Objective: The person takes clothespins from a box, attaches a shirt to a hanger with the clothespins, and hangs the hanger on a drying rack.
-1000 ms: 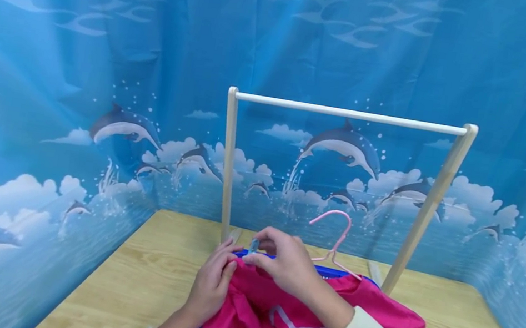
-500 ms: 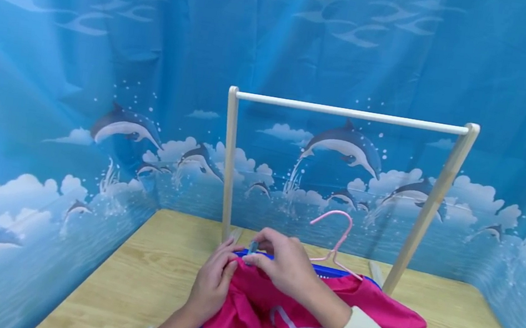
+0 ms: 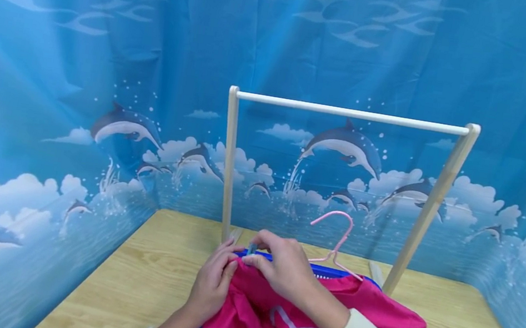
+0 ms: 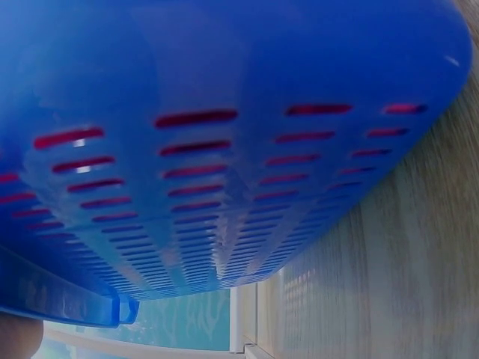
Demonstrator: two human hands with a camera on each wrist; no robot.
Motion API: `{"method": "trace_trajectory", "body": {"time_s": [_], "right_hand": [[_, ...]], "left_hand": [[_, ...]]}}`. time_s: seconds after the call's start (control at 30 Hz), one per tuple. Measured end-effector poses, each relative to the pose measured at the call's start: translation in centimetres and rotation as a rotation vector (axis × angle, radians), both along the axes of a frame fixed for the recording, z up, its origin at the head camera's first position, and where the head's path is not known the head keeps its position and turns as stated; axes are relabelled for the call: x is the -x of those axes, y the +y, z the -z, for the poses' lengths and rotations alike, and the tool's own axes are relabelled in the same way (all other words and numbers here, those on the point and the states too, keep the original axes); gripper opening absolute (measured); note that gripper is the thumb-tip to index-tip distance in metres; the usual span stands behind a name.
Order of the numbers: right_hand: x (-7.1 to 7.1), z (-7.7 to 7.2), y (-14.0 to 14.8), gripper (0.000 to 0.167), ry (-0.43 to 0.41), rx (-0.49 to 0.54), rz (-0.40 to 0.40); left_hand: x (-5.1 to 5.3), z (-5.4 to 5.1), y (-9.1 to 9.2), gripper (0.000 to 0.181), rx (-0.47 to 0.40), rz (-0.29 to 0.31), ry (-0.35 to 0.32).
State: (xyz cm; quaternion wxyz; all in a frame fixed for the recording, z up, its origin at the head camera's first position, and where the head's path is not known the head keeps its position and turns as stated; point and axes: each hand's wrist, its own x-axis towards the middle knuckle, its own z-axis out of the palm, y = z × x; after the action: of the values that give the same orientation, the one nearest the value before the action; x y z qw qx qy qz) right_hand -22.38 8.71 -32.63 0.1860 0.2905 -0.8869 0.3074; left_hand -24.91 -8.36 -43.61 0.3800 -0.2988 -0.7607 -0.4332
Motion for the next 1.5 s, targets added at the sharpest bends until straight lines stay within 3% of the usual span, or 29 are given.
{"method": "trace_trajectory", "body": {"time_s": [1.07,1.5], "right_hand": [[0.0,0.3,-1.1,0.016,0.127,-0.146,0.112],[0.4,1.1,-1.8,0.024,0.261,-0.222,0.08]], "left_hand": [[0.0,0.1,0.1,0.01,-0.008,0.015,0.046],[-0.1,0.0,0.0,0.012,-0.004,0.016,0.055]]}}
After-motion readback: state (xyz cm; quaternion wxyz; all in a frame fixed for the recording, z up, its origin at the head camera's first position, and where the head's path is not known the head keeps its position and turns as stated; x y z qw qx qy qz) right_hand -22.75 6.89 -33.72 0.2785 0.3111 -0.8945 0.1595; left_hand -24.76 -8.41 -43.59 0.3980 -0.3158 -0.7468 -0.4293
